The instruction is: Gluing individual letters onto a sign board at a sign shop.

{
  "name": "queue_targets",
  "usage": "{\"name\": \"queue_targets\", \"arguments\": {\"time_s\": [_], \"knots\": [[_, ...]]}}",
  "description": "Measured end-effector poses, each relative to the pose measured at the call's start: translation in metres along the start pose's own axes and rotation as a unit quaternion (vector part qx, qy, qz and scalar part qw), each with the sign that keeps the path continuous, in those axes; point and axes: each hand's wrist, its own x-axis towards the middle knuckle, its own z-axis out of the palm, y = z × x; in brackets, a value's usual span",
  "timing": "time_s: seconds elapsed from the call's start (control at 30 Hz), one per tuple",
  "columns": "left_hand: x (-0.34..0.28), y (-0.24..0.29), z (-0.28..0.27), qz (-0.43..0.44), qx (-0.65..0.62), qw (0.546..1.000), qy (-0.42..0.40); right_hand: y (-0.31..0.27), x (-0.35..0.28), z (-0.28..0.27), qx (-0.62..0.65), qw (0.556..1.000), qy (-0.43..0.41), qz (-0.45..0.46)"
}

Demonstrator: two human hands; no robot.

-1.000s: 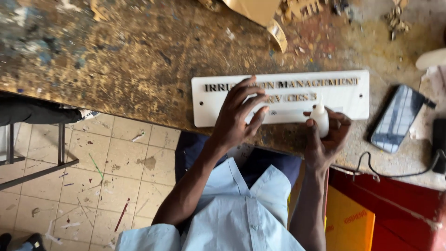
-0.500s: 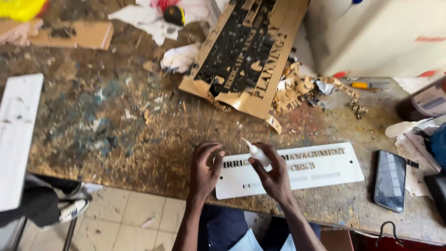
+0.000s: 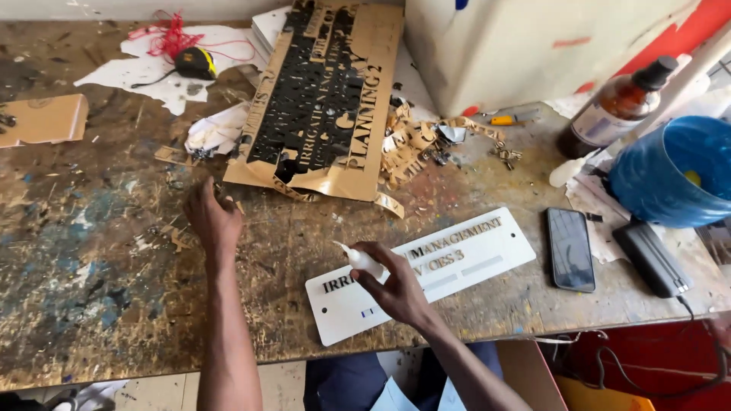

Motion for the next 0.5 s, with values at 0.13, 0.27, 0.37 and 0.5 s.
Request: {"name": "queue_targets", "arguments": {"time_s": [0.13,0.27,0.37,0.5], "knots": [[0.007,-0.013,0.009,-0.035,-0.008,0.999,-0.022,0.003,-0.010,-0.015,0.019,0.999,0.021,0.022],[0.011,-0.034,0.028,-0.046,0.004,0.999,-0.014,0.006,-0.018,-0.026,0.028,0.999,0.022,0.033],[0.021,-0.044,0.043,-0.056,0.016,0.998,-0.008,0.002,-0.021,-0.033,0.027,0.999,0.021,0.038],[0.016,-0.045,0.051,-0.051,0.018,0.998,-0.012,0.016,-0.033,-0.034,0.036,0.997,0.028,0.059]]}}
